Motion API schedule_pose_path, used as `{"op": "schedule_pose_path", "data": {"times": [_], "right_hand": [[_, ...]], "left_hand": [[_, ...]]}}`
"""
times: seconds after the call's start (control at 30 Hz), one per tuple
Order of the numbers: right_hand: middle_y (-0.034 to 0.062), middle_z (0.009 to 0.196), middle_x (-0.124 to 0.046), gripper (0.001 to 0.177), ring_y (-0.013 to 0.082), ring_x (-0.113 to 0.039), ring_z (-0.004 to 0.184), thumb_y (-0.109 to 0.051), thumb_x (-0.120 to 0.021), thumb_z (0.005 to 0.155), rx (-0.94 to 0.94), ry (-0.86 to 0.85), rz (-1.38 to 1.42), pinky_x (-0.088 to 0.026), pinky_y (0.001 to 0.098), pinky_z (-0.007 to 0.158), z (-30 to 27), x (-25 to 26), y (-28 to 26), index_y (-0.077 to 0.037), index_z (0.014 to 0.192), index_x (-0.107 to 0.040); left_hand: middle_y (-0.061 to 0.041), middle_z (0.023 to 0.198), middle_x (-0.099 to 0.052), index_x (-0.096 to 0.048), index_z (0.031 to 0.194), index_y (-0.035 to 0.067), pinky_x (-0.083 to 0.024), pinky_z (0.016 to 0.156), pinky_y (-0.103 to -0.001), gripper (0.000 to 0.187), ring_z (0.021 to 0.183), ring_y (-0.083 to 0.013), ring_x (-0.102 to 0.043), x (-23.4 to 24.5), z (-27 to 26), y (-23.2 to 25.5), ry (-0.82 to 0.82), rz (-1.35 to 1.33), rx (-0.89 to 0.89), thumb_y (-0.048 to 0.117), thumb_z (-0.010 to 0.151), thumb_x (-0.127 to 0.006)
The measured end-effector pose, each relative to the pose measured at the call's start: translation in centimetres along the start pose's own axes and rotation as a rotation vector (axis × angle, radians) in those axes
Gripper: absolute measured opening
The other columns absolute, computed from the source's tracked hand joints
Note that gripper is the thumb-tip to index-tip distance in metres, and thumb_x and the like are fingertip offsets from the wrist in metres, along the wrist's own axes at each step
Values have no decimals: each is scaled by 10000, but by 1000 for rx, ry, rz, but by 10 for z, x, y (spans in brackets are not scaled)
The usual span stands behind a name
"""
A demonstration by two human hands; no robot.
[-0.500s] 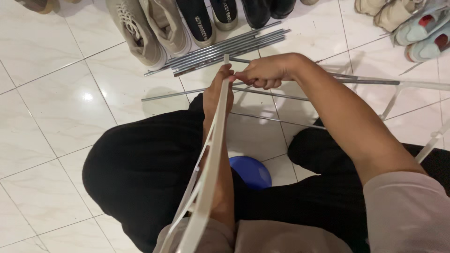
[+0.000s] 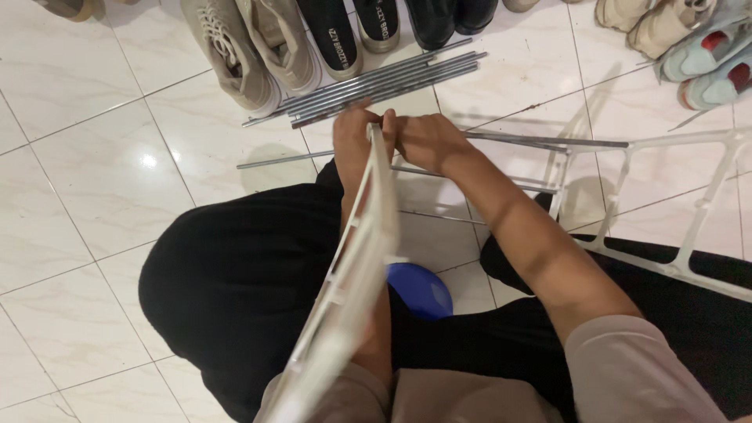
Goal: The person assembles a white plastic shoe rack by inserting metal rods into the frame slots. They sit on the floor and repeatedly pick up rods, align them with the frame, and push them into place to form the shelves.
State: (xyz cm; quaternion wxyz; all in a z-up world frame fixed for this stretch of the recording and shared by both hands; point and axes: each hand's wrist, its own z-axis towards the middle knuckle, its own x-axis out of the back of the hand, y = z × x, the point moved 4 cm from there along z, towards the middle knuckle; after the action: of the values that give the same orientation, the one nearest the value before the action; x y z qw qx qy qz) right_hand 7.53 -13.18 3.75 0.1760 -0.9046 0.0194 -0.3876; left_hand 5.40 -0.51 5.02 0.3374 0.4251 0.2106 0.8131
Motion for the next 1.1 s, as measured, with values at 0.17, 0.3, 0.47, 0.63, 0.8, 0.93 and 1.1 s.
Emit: {"op": "schedule_pose_path", "data": {"times": [0.17, 0.3, 0.47, 0.63, 0.8, 0.93, 1.1], "right_hand": [[176, 1019, -739, 248, 372, -702, 945, -208, -510, 935, 73, 141, 88, -533, 486, 839, 5, 2, -14, -72, 1044, -687], [183, 1023, -734, 330, 405, -693, 920, -202, -442, 979, 97, 69, 126, -523, 511, 808, 2, 8, -18, -136, 1251, -617], [162, 1000, -744, 343, 379, -703, 906, -243, -455, 982, -6, 12, 57, -549, 500, 782, -1, 10, -28, -188, 1296, -582], [145, 980, -754, 351, 353, -727, 829, -198, -458, 982, 166, 211, -37, -574, 483, 687, 11, -14, -21, -109, 1305, -561], [133, 1008, -759, 355, 327, -735, 752, -128, -471, 959, 370, 447, -208, -591, 446, 622, 26, -43, -12, -24, 1280, -580], [128, 945, -756, 306, 318, -736, 765, -137, -489, 990, 365, 440, -188, -580, 456, 619, 16, -38, -14, -48, 1256, -613], [152, 884, -734, 307, 372, -719, 787, -145, -527, 925, 224, 30, 66, -557, 499, 695, 0, 1, -16, -133, 1208, -643]], "left_hand": [[-150, 780, -613, -618, 823, -19, -493, 677, -404, 302, 686, -289, -604, -21, -3, -21, -110, -282, 403, 177, 1052, -635], [-135, 707, -599, -630, 770, -21, -474, 625, -409, 341, 619, -281, -588, -25, -7, -30, -71, -231, 423, 171, 1051, -616], [-96, 625, -624, -647, 698, 5, -486, 536, -373, 380, 533, -215, -611, -25, -7, -41, 26, -264, 385, 143, 1046, -582], [-114, 526, -577, -593, 611, -18, -417, 471, -364, 437, 434, -203, -534, -28, -10, -57, 21, -225, 409, 113, 1028, -588], [-94, 615, -695, -631, 645, 0, -501, 493, -295, 436, 501, -160, -668, -20, -13, -58, -26, -303, 528, 145, 1049, -550], [-105, 598, -686, -679, 665, 7, -493, 495, -327, 420, 473, -187, -638, -18, -14, -55, -50, -276, 489, 151, 1042, -561], [-132, 554, -600, -593, 609, 1, -453, 479, -387, 437, 457, -255, -580, -26, -26, -56, -37, -131, 353, 143, 1022, -592]]}}
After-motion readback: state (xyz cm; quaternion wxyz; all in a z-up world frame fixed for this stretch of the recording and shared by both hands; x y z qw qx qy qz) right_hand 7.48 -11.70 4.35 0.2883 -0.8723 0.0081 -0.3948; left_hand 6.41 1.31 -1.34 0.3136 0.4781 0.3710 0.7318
